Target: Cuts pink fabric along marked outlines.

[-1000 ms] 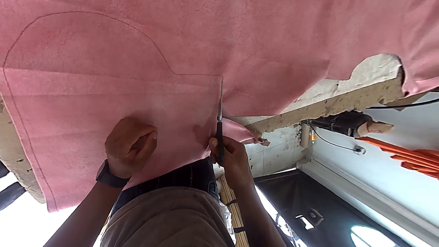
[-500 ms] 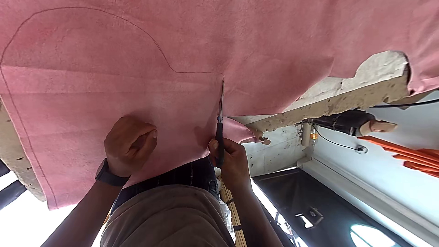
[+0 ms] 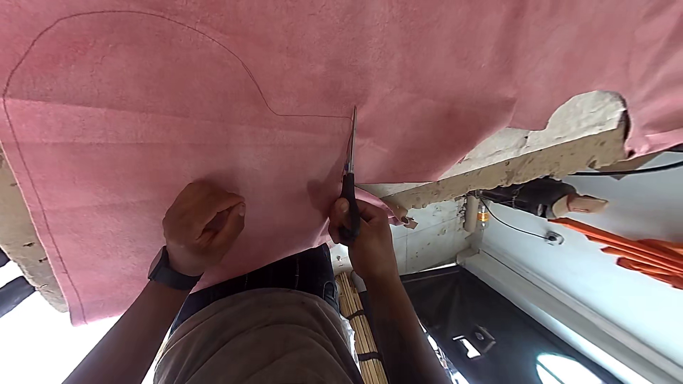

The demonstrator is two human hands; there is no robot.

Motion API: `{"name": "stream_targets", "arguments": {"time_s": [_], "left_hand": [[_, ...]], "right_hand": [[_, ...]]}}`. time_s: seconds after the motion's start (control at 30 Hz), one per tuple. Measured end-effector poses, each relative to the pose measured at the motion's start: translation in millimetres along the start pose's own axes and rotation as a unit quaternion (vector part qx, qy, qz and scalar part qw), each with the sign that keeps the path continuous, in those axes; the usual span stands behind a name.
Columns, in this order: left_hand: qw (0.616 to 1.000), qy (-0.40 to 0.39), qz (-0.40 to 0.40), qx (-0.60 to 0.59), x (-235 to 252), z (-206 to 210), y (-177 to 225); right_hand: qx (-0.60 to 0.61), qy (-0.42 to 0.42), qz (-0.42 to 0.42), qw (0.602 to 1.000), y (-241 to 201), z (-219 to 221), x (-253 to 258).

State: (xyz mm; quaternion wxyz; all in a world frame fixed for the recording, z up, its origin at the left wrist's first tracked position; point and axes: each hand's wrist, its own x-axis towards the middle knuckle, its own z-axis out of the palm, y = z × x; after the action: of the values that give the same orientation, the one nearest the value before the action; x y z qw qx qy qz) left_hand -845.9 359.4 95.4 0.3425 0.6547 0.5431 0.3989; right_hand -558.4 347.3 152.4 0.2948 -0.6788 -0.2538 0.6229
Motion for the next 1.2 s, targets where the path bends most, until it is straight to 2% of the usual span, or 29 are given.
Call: {"name": "stream_targets", "arguments": {"time_s": [0.43,0.77,0.9,1.0,1.07,1.13,1.2], "left_hand": [[1.0,0.008,-0.006,-0.003,-1.1,-0.3,-0.7],[0.999,0.023,-0.024,-0.024,0.8,1.2,2.6],[0.999,0.034,-0.031,-0.009,2.2,2.1,4.0],[0.996,0.054,-0.067,-0.011,3.7,3.5,10.8],[0.987,0.097,-0.121,-0.044,4.0,10.2,25.7],[0.965,0.155,-0.187,-0.102,3.7,29.0,53.0],[0.927,0.188,-0.244,-0.214,5.4,63.2,87.8]], "right_hand": [[0.003,-0.016,-0.008,1.0,-4.4,-5.1,6.4],[-0.174,-0.136,0.051,0.974,-59.2,-66.7,41.8],[-0.195,-0.178,0.056,0.963,-69.6,-82.2,56.9],[-0.197,-0.198,0.063,0.958,-73.6,-88.3,64.0],[-0.217,-0.205,0.068,0.952,-80.7,-93.9,69.1],[-0.238,-0.223,0.064,0.943,-90.5,-101.0,75.8],[-0.255,-0.245,0.062,0.933,-99.4,-108.0,85.7]]}}
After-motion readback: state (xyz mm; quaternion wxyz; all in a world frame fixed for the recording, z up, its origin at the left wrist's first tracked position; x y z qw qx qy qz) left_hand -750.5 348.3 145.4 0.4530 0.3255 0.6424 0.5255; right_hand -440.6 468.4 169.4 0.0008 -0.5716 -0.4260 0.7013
